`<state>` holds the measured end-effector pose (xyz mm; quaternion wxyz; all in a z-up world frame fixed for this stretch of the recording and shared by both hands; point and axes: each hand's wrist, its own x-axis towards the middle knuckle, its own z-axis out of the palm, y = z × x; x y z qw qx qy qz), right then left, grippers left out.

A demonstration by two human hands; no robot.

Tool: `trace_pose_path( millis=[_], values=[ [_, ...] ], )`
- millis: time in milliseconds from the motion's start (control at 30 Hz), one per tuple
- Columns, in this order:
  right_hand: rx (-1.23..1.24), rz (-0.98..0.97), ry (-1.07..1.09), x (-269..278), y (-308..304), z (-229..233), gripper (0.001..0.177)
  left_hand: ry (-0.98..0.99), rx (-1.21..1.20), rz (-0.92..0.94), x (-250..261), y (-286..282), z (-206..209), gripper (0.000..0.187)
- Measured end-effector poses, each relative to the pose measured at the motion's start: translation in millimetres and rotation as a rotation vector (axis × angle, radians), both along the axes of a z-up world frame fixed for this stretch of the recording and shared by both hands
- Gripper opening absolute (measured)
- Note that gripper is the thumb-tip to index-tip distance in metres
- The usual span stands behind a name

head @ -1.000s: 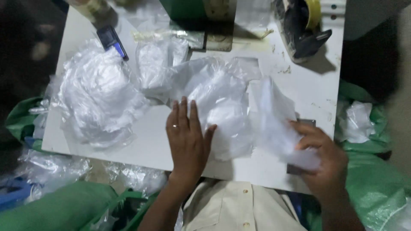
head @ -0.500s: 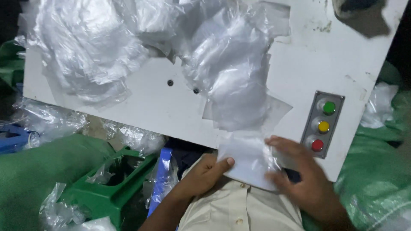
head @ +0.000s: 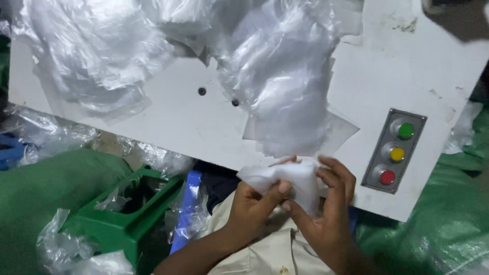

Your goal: Folding and stacking small plastic bags at a workstation

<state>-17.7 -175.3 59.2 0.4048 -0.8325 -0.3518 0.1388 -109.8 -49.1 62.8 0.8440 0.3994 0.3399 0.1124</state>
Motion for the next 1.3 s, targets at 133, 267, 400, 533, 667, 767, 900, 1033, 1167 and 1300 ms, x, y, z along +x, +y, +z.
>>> trace_pose_path(
  millis=[133, 267, 400, 533, 667, 767, 900, 1033, 1167, 1300],
  values=[
    [-0.190, -0.273, 0.783, -11, -19, -40, 0.070, -0.119, 0.547, -0.198, -3, 22, -9, 0.047],
    [0.230, -0.592, 0.932, -1, 10, -20, 0.045, -0.031, 0.502, 0.153, -6, 69, -16, 0.014],
    [0.239, -0.543, 0.904, 13, 16, -3, 0.043, 0.199, 1.052, 0.569, -7, 164, -35, 0.010],
    [0.292, -0.446, 0.986, 11, 6, -8, 0.048, 0.259, 1.376, 0.618, 3, 257, -57, 0.020],
    [0.250, -0.590, 0.902, 4, 6, -3, 0.050, 0.592, 1.557, 0.331, 0, 316, -83, 0.019],
    [0.219, -0.703, 0.818, 10, 3, -8, 0.048, 0.722, 1.539, 0.165, -2, 317, -73, 0.023],
    [0.313, -0.774, 0.788, 10, -9, -22, 0.045, 0.657, 1.543, 0.086, -5, 261, -32, 0.062],
    [0.147, -0.732, 0.705, 9, -10, -16, 0.049, 0.607, 1.999, 0.051, -23, 229, -43, 0.010],
    [-0.002, -0.640, 0.640, 6, -2, -14, 0.048, 0.577, 1.808, 0.216, -27, 198, -39, 0.007],
    [-0.107, -0.504, 0.539, 4, -6, -25, 0.051, 0.369, 1.114, 0.439, -25, 156, -20, 0.002]
  ],
)
